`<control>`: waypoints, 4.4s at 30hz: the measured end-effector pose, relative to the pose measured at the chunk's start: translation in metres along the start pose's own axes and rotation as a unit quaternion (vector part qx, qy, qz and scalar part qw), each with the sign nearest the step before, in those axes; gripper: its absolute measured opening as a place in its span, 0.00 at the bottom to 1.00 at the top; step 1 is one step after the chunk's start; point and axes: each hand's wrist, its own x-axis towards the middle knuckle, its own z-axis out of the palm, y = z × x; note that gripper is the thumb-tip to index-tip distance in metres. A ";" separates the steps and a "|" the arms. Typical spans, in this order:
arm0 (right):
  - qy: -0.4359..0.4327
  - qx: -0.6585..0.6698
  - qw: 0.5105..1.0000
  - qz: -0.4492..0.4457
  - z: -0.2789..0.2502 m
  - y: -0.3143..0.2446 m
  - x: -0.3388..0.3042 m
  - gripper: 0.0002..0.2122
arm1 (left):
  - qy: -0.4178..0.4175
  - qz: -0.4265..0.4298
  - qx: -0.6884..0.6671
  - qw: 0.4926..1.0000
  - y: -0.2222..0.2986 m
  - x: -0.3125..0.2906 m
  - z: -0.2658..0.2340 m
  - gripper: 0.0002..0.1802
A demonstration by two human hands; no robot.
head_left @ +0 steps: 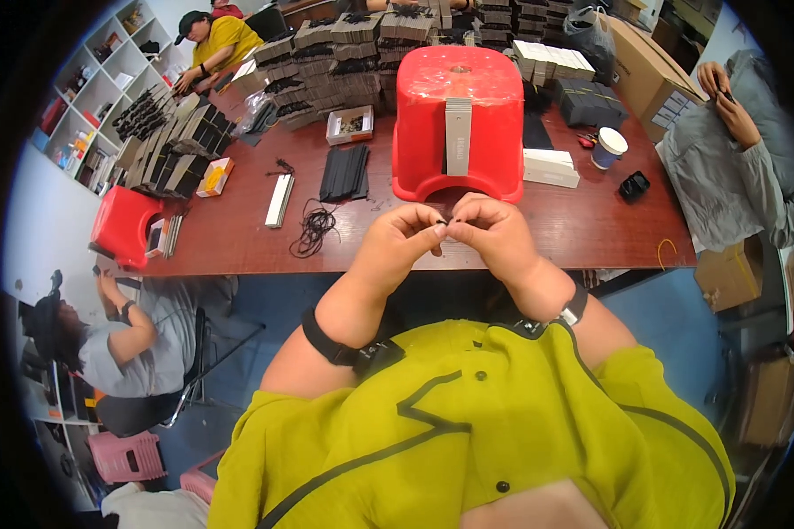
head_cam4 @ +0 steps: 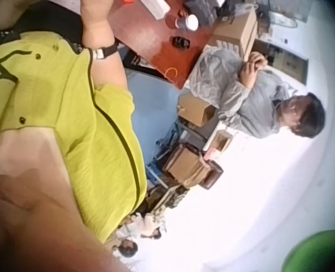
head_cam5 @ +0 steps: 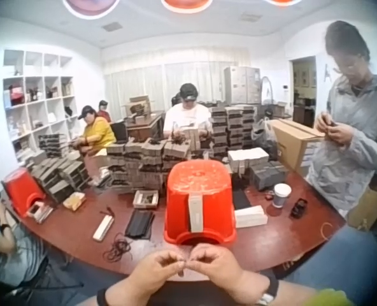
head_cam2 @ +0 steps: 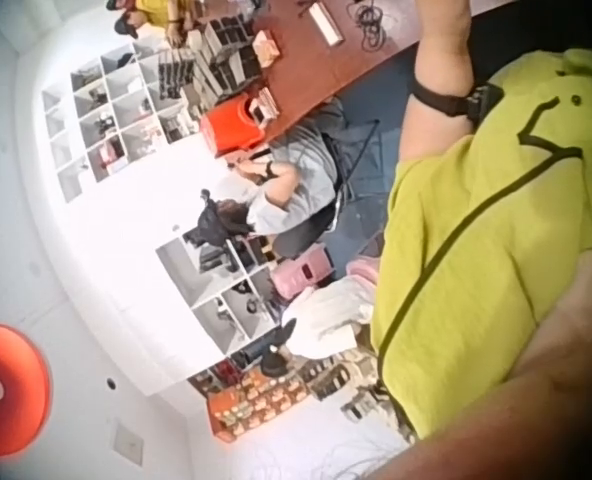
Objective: Assembling black and white tags by threading wire or plastic ties through them.
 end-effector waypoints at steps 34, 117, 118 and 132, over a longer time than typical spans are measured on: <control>0.047 -0.100 0.982 0.156 -0.003 -0.004 -0.006 0.07 | 0.166 0.096 0.220 0.956 -0.018 -0.007 0.003 0.09; 0.211 -0.398 0.866 -0.219 0.004 0.006 0.049 0.18 | 0.168 0.260 0.360 0.880 -0.036 0.091 0.001 0.22; 0.211 -0.397 0.866 -0.219 0.002 0.005 0.053 0.18 | 0.168 0.259 0.367 0.878 -0.035 0.090 0.001 0.22; 0.088 -0.429 0.867 -0.240 -0.014 -0.002 0.061 0.05 | 0.023 0.053 0.124 0.991 -0.001 0.089 -0.031 0.16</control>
